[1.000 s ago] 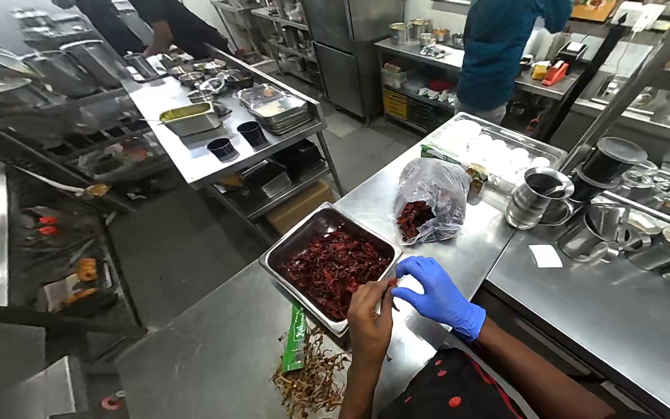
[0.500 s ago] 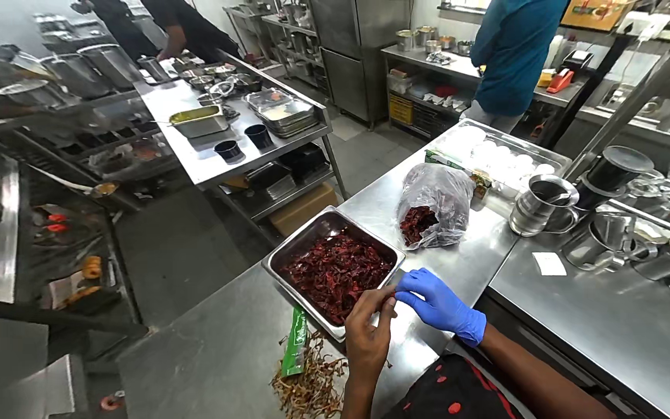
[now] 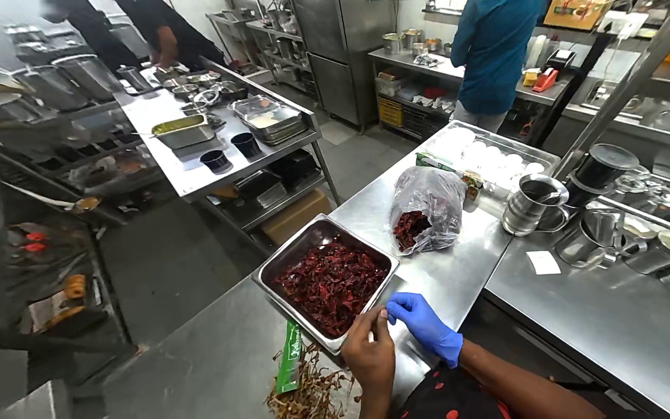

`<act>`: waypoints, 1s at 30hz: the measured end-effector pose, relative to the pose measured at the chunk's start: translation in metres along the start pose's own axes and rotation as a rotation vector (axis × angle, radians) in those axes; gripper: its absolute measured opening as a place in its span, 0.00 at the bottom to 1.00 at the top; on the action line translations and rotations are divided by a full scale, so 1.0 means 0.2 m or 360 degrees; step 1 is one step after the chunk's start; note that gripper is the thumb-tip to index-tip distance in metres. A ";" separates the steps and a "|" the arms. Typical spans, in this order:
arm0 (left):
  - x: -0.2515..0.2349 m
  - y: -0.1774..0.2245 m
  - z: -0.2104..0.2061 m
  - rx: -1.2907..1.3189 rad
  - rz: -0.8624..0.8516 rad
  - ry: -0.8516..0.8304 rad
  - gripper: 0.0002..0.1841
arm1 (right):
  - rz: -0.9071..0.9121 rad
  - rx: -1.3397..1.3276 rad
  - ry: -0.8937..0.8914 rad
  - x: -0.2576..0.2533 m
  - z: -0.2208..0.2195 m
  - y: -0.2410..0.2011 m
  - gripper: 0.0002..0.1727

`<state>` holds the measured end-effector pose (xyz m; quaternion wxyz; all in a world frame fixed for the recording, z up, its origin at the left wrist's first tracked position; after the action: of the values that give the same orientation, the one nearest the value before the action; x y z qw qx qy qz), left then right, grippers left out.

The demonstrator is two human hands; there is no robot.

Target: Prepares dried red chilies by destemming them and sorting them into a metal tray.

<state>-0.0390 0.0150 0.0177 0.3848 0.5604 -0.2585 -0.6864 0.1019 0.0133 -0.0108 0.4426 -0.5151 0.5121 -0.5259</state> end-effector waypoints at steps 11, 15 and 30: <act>0.01 -0.22 0.02 -0.0206 0.0091 -0.0163 0.06 | 0.0124 0.0667 -0.0034 0.04 0.01 0.03 0.19; -0.12 -0.25 0.19 -0.0380 -0.0024 0.0045 0.08 | -0.0282 0.0658 -0.0199 0.05 0.07 0.21 0.19; -0.16 -0.46 0.09 -0.0645 -0.0161 -0.0616 0.19 | 0.0005 0.2032 0.0732 -0.71 0.66 -0.13 0.15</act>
<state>-0.0751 0.0928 -0.0315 0.3977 0.3428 -0.1562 -0.8366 0.2452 0.1451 -0.0052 0.5406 -0.0270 0.1830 -0.8207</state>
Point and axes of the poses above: each hand's wrist, its own x-axis away from the middle knuckle, its own z-axis out of the back of the hand, y = z × x, the point moved 7 cm from there along -x, towards the middle knuckle, and after that the axes turned 12 degrees about -z, right-handed, at the moved point
